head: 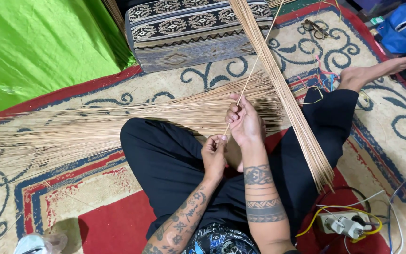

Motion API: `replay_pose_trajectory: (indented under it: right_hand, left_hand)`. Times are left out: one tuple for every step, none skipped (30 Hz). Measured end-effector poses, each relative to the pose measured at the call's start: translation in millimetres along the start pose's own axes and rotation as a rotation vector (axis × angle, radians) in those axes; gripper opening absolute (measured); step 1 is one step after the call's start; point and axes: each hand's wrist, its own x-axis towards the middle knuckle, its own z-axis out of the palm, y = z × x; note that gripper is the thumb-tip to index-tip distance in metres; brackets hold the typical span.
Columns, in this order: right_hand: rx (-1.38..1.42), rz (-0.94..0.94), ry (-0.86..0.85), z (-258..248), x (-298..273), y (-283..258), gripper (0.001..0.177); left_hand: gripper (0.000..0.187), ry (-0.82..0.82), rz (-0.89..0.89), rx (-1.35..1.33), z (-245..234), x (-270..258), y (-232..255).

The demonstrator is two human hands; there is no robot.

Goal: Weaving thin wooden sticks together to create a flat structure while sitting on the floor

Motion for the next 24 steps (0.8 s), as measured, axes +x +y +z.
replay_pose_trajectory:
  right_hand:
    - [0.0, 0.001, 0.0, 0.8, -0.1, 0.9, 0.035]
    - [-0.013, -0.012, 0.014, 1.7, 0.0, 1.6, 0.034]
    - [-0.026, -0.026, 0.027, 2.7, 0.2, 2.4, 0.034]
    - [-0.027, -0.025, 0.027, -2.3, 3.2, 3.7, 0.034]
    - [-0.041, -0.036, 0.027, -7.4, 6.3, 5.0, 0.033]
    - [-0.055, -0.046, 0.029, -12.4, 9.3, 6.5, 0.033]
    - [-0.055, -0.045, 0.029, -7.9, 5.8, 5.0, 0.033]
    - [-0.089, -0.049, 0.036, -3.7, 2.3, 3.2, 0.035]
    - [-0.123, -0.053, 0.043, 0.6, -1.3, 1.5, 0.038]
    - [-0.123, -0.054, 0.044, 1.1, -1.5, 3.0, 0.038]
    - [-0.144, -0.077, 0.058, 1.7, -1.7, 4.6, 0.039]
    - [-0.167, -0.099, 0.071, 2.5, -1.7, 6.4, 0.04]
    - [-0.168, -0.098, 0.071, 1.6, -2.7, 6.2, 0.04]
    - [-0.163, -0.103, 0.084, 1.2, -3.1, 5.8, 0.038]
    - [-0.158, -0.108, 0.096, 0.7, -3.5, 5.3, 0.037]
    - [-0.16, -0.107, 0.096, -4.5, 0.0, 7.2, 0.037]
    - [-0.134, -0.104, 0.103, -9.8, 3.5, 9.0, 0.033]
    - [-0.107, -0.101, 0.11, -15.5, 6.9, 10.5, 0.029]
    - [-0.109, -0.1, 0.111, -20.1, 7.8, 13.0, 0.029]
    - [-0.102, -0.09, 0.127, -23.8, 10.3, 14.4, 0.024]
    - [-0.095, -0.079, 0.143, -27.4, 12.9, 15.8, 0.02]
    - [-0.094, -0.078, 0.143, -29.2, 14.7, 18.5, 0.02]
    - [-0.093, -0.074, 0.159, -31.1, 16.4, 21.5, 0.019]
    - [-0.092, -0.069, 0.173, -32.5, 18.3, 25.2, 0.018]
  left_hand:
    - [0.011, 0.001, 0.0, 0.0, -1.6, 4.5, -10.8]
    - [0.012, -0.018, -0.012, -0.024, -3.0, 9.3, -21.4]
    - [0.017, -0.037, -0.025, -0.048, -4.4, 14.1, -32.0]
    - [0.017, -0.036, -0.024, -0.049, -3.0, 11.6, -23.1]
    - [0.021, -0.027, -0.027, -0.057, -1.7, 9.0, -14.2]
    - [0.026, -0.017, -0.03, -0.066, -0.5, 6.3, -5.3]
    - [0.026, -0.016, -0.031, -0.066, -3.0, 10.3, -12.4]
    - [0.025, -0.01, -0.036, -0.054, -5.4, 14.3, -19.7]
    - [0.025, -0.003, -0.041, -0.043, -7.7, 18.3, -27.0]
    - [0.025, -0.004, -0.042, -0.043, -8.6, 19.7, -30.4]
    - [0.025, -0.008, -0.036, -0.044, -9.6, 21.0, -33.7]
    - [0.025, -0.011, -0.03, -0.046, -10.9, 22.4, -37.0]
    - [0.025, -0.009, -0.03, -0.046, -9.9, 17.3, -25.3]
    - [0.023, 0.011, -0.018, -0.027, -8.5, 12.8, -13.4]
    - [0.022, 0.031, -0.005, -0.008, -7.2, 8.3, -1.5]
    - [0.022, 0.032, -0.006, -0.009, -10.6, 16.7, -13.0]
    - [0.025, 0.032, -0.011, -0.056, -13.9, 25.0, -24.8]
    - [0.028, 0.031, -0.016, -0.104, -17.0, 33.1, -36.7]
    - [0.028, 0.032, -0.017, -0.104, -20.9, 31.6, -19.5]
    - [0.019, 0.077, 0.016, -0.094, -23.8, 32.4, -1.3]
    - [0.01, 0.122, 0.049, -0.084, -26.8, 33.1, 16.8]
    - [0.01, 0.122, 0.049, -0.083, -29.2, 35.4, 17.5]
    - [0.009, 0.125, 0.044, -0.118, -31.9, 37.7, 18.0]
    - [0.009, 0.13, 0.039, -0.152, -35.3, 40.1, 18.7]
